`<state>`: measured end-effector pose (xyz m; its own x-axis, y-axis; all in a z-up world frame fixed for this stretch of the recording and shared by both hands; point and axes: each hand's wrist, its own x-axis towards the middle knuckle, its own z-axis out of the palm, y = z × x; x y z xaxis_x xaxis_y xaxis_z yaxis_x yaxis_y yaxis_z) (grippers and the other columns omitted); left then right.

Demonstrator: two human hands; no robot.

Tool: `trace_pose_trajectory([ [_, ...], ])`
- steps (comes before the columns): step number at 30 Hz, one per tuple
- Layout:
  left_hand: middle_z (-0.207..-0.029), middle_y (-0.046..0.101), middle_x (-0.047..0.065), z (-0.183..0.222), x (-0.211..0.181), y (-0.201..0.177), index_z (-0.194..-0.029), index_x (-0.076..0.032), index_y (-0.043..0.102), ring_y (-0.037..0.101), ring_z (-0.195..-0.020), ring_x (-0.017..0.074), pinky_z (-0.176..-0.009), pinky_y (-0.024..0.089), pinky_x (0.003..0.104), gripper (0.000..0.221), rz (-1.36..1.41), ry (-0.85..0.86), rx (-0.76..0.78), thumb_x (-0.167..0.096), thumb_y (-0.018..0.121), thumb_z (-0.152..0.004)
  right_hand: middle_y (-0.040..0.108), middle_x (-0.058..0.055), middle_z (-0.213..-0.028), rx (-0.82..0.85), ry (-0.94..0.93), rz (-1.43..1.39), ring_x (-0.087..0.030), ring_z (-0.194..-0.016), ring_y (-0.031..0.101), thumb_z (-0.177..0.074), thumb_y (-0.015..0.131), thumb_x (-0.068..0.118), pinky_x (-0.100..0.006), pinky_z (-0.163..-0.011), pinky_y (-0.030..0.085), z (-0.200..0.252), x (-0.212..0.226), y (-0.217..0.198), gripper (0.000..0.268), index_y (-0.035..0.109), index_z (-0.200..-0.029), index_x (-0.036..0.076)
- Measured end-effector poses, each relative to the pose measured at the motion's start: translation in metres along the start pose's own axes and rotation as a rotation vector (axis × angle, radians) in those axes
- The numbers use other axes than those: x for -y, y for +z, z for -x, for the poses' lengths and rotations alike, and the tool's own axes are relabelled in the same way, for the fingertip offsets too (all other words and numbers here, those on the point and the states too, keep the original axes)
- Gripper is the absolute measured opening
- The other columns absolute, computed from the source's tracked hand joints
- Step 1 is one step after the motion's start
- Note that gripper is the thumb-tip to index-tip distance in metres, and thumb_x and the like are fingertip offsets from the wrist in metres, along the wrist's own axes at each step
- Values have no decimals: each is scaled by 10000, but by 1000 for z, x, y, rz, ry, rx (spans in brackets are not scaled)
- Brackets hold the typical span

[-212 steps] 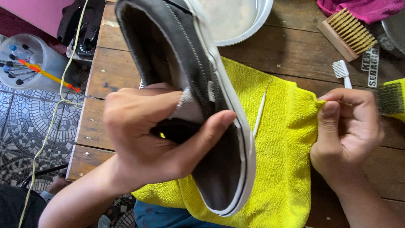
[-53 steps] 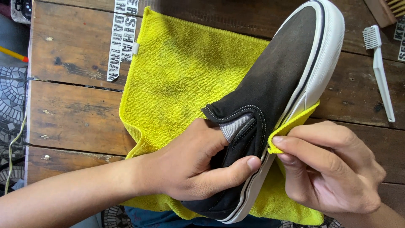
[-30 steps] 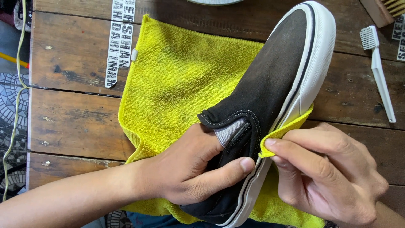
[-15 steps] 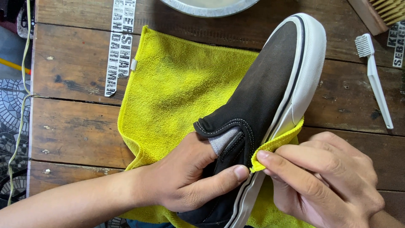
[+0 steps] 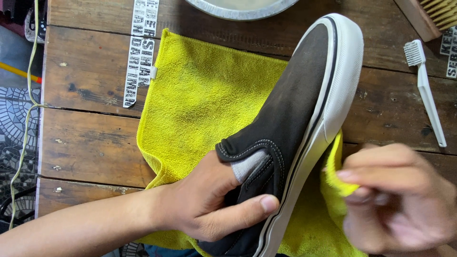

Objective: Cleaning a shoe with brushes and a pick, then drying it thoroughly with a hair dryer.

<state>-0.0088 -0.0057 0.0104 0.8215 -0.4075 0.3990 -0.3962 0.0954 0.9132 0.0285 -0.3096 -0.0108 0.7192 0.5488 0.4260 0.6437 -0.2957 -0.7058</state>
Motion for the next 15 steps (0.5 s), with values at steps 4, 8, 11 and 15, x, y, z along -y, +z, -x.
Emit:
trace_pose_trajectory([
  [4, -900, 442, 170, 21, 5, 7, -910, 0, 466, 477, -820, 424, -795, 427, 506, 319, -55, 83, -16, -219, 500, -1140, 690, -148, -1141, -143, 296, 102, -140, -830, 564, -1148, 575, 197, -249, -821, 491, 2, 23, 6, 235, 641, -1264, 3],
  [8, -855, 670, 86, 42, 14, 15, -862, -84, 638, 714, -858, 388, -899, 592, 490, 314, -247, 115, 69, -292, 659, -1096, 626, -163, -1359, -360, 655, 312, -264, -1217, 625, -1469, 389, 313, -358, -1160, 464, 12, 28, 4, 449, 598, -1502, -82],
  [11, -984, 739, 116, 41, 11, 16, -973, -52, 692, 766, -966, 366, -994, 628, 477, 259, -213, 44, 45, -292, 699, -1070, 630, -155, -1218, -287, 449, 307, -279, -1111, 636, -1383, 415, 257, -410, -1158, 514, 16, 14, -6, 368, 592, -1345, -64],
  [15, -984, 685, 185, 39, 15, 24, -1023, 8, 645, 736, -965, 441, -982, 625, 521, 343, -354, 20, -126, -332, 633, -1067, 685, 4, -596, 17, -62, 77, -120, -477, 662, -826, 682, 272, -391, -784, 670, 11, -4, -16, 178, 530, -765, 202],
])
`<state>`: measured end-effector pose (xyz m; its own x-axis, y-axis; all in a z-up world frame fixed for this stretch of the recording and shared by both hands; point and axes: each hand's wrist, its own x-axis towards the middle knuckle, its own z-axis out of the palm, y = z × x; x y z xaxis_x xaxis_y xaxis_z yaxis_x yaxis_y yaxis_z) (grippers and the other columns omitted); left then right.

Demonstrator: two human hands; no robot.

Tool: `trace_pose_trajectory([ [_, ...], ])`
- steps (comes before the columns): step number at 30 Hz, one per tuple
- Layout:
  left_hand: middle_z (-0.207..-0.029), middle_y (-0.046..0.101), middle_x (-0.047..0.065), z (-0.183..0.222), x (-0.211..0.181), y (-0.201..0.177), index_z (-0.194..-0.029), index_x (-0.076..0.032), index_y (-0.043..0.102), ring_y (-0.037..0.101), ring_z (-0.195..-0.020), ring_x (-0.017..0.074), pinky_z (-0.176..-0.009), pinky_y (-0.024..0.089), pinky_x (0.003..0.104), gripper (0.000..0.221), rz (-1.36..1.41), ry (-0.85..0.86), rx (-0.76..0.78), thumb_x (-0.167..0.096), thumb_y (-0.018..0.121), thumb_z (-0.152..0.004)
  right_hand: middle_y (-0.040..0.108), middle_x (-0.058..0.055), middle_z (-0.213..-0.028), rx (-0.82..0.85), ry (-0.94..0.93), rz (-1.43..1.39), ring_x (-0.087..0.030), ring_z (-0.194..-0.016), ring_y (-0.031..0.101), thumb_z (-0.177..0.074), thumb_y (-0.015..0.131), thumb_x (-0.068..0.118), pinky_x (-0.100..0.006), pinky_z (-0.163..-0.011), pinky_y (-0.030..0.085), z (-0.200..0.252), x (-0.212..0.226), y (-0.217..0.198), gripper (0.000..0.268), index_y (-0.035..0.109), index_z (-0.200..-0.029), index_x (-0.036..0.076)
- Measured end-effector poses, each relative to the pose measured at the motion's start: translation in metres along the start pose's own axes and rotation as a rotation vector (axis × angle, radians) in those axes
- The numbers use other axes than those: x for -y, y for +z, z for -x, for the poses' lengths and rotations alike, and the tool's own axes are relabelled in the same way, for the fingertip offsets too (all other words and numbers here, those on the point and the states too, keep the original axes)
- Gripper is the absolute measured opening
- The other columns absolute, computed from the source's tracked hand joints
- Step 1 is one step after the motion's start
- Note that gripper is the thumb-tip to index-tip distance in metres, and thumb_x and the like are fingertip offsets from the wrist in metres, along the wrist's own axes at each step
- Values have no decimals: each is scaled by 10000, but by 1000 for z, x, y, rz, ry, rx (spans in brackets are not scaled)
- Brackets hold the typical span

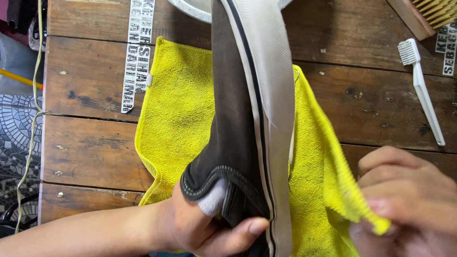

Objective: Cleaning a shoe with brushes and a pick, then drying it thoroughly with a hair dryer.

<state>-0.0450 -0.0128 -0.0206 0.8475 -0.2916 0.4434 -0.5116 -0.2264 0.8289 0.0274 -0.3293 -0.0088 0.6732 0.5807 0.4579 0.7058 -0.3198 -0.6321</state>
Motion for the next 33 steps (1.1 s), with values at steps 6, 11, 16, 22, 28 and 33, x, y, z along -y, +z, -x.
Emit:
trace_pose_trajectory([
  [6, -1338, 670, 352, -13, 2, -1, -1301, 123, 575, 698, -1299, 560, -1221, 532, 565, 430, -25, -27, -80, -233, 677, -1080, 773, 241, -776, 233, -272, 69, 57, -623, 693, -939, 800, 256, -195, -764, 618, -29, 34, 15, 68, 821, -971, 312],
  [11, -1197, 633, 272, -21, -2, -7, -1207, 78, 581, 641, -1130, 487, -1087, 516, 539, 322, 24, -21, -66, -220, 632, -1095, 759, 112, -941, 127, -367, 139, -42, -681, 679, -957, 807, 210, -276, -717, 627, -41, 28, 27, 66, 824, -1011, 242],
  [16, -930, 519, 144, -24, -2, -8, -1038, 36, 560, 516, -817, 351, -804, 471, 474, 215, 85, -14, -81, -165, 624, -1080, 799, 46, -899, 80, -321, 80, -57, -658, 742, -985, 669, 249, -270, -698, 624, -47, 27, 33, 183, 819, -993, 145],
  [22, -1184, 660, 233, -26, -1, -9, -1197, 76, 615, 682, -1110, 434, -1130, 553, 508, 298, 207, -40, -16, -203, 596, -1094, 849, 73, -900, 164, -350, 33, -38, -710, 820, -943, 841, 397, -263, -749, 635, -49, 29, 36, 269, 801, -1017, 141],
  [28, -965, 528, 156, -27, -1, -9, -1039, 26, 546, 498, -887, 374, -886, 473, 500, 224, 222, -20, -5, -183, 576, -1115, 808, 41, -878, 143, -287, 64, -76, -687, 766, -963, 679, 251, -296, -751, 661, -36, 36, 40, 181, 803, -994, 123],
  [33, -1301, 659, 313, -19, 1, -5, -1237, 109, 600, 661, -1268, 501, -1239, 491, 556, 346, 180, -44, 6, -218, 575, -1124, 776, 20, -808, 124, -249, 23, -86, -584, 697, -984, 615, 217, -310, -728, 607, -38, 43, 48, 208, 794, -938, 120],
])
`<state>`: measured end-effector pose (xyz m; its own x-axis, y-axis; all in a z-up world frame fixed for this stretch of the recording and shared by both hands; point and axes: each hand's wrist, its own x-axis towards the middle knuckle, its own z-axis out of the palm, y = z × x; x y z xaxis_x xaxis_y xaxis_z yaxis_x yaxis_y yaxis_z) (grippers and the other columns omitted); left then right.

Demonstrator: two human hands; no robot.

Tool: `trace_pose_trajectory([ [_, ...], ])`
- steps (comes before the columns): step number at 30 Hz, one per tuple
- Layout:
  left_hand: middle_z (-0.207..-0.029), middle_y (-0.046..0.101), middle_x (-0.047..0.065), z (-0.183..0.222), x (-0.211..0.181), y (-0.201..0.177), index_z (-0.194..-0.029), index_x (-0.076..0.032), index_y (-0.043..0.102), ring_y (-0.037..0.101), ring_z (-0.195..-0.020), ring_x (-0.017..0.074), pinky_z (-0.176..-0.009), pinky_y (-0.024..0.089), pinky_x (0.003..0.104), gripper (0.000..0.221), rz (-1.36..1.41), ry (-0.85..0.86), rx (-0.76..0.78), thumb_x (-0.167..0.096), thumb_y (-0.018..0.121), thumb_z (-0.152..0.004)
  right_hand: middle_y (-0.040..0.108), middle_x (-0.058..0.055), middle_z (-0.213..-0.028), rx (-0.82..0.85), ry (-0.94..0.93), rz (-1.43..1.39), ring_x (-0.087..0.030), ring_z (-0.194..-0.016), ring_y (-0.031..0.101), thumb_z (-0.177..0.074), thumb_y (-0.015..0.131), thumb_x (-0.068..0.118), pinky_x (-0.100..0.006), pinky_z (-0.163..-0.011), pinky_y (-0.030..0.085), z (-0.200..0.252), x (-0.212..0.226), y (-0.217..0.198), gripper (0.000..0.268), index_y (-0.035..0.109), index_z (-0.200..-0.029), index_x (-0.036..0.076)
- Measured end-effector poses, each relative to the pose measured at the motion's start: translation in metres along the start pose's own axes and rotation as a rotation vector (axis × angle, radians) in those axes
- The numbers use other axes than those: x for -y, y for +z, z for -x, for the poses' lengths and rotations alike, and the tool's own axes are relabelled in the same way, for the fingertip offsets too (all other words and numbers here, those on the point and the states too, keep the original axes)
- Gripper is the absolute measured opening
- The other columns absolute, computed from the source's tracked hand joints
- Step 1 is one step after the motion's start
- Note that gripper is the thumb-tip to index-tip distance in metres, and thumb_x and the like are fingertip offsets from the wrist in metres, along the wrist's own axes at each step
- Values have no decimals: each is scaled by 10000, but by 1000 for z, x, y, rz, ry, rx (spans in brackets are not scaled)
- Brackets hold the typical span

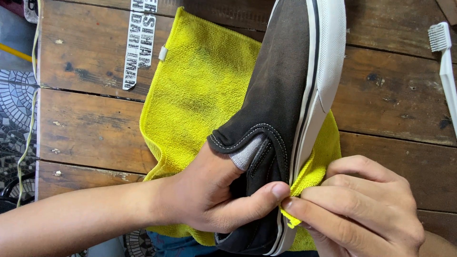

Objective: Cleaning a shoe with brushes and a pick, then drying it thoroughly with a hair dryer.

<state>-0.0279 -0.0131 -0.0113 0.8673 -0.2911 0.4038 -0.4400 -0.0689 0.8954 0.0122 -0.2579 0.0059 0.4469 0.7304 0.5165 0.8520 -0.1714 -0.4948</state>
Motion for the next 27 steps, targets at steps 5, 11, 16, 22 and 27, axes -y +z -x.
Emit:
trace_pose_trajectory([
  [5, -1113, 595, 207, -8, -3, -3, -1118, 39, 570, 572, -1054, 426, -1050, 479, 540, 249, 49, 28, 31, -203, 521, -1150, 798, 13, -874, 178, -23, -192, -93, -634, 721, -1044, 578, 197, -315, -730, 597, -10, 1, -11, 261, 799, -958, 88],
  [11, -1142, 626, 225, -6, -1, 1, -1157, 71, 591, 617, -1084, 420, -1105, 527, 521, 291, 51, -2, 21, -213, 533, -1141, 783, 3, -826, 53, 16, -153, -102, -566, 638, -1014, 586, 211, -302, -653, 559, -3, 1, -2, 239, 786, -983, 85],
  [16, -1320, 666, 281, -3, 0, -1, -1268, 96, 603, 668, -1279, 470, -1255, 502, 551, 342, 41, -12, 22, -217, 555, -1140, 810, -4, -941, 272, -49, -258, -103, -664, 736, -1068, 561, 190, -334, -711, 588, -15, -4, -19, 285, 806, -1026, 48],
  [22, -1178, 640, 238, -5, -3, -4, -1177, 76, 602, 631, -1130, 432, -1156, 512, 529, 321, 73, -6, 40, -229, 506, -1148, 791, -10, -860, 166, -61, -205, -127, -590, 653, -1026, 593, 171, -310, -645, 559, -11, -2, -7, 245, 808, -991, 58],
  [27, -946, 570, 141, -2, -5, -6, -974, -18, 585, 585, -896, 369, -923, 506, 491, 240, 139, -21, 39, -248, 608, -1039, 735, -93, -819, -4, 111, -62, -195, -597, 611, -934, 675, 104, -328, -598, 572, 0, -7, -9, 136, 756, -981, 6],
])
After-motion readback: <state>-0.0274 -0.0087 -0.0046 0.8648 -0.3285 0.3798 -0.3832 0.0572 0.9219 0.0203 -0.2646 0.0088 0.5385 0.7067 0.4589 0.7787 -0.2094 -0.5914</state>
